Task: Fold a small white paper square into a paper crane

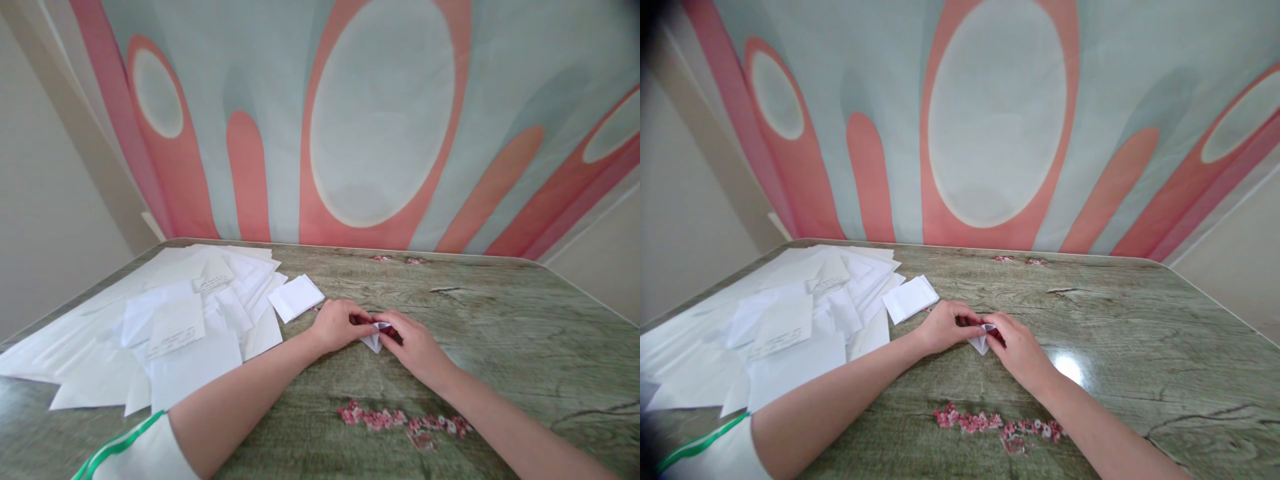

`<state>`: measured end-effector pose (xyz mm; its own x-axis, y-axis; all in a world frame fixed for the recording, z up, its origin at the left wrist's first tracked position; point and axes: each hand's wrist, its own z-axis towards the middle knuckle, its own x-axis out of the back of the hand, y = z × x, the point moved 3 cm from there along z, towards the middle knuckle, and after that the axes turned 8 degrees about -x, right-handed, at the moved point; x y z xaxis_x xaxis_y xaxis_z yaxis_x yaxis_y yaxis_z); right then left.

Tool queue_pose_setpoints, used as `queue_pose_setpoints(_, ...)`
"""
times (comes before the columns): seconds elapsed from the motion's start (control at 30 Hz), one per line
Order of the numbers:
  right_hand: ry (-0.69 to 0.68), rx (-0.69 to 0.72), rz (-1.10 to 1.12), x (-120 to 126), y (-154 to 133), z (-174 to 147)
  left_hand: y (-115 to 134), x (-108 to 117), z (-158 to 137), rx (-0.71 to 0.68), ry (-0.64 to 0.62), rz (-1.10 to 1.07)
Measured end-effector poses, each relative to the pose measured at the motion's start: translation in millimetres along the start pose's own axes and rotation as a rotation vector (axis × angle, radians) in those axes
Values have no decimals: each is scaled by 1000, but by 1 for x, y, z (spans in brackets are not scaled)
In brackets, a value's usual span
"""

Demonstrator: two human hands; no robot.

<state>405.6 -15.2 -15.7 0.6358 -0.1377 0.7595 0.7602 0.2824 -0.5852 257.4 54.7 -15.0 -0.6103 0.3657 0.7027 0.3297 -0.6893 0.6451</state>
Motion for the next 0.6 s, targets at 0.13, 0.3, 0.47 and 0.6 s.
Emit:
queue_pose_setpoints(0.13, -8, 47, -40, 1, 0, -2, 1, 0, 0, 7, 11, 15)
queue_pose_setpoints(0.3, 16, 45, -43, 0, 0, -4, 3, 1, 0, 28, -3, 29)
queue_pose_setpoints(0.47, 48, 38, -39, -1, 1, -4, 5, 1, 0, 25, -6, 38)
queue_pose_setpoints(0.6, 59, 48, -32, -1, 0, -3, 5, 1, -1, 21, -7, 36)
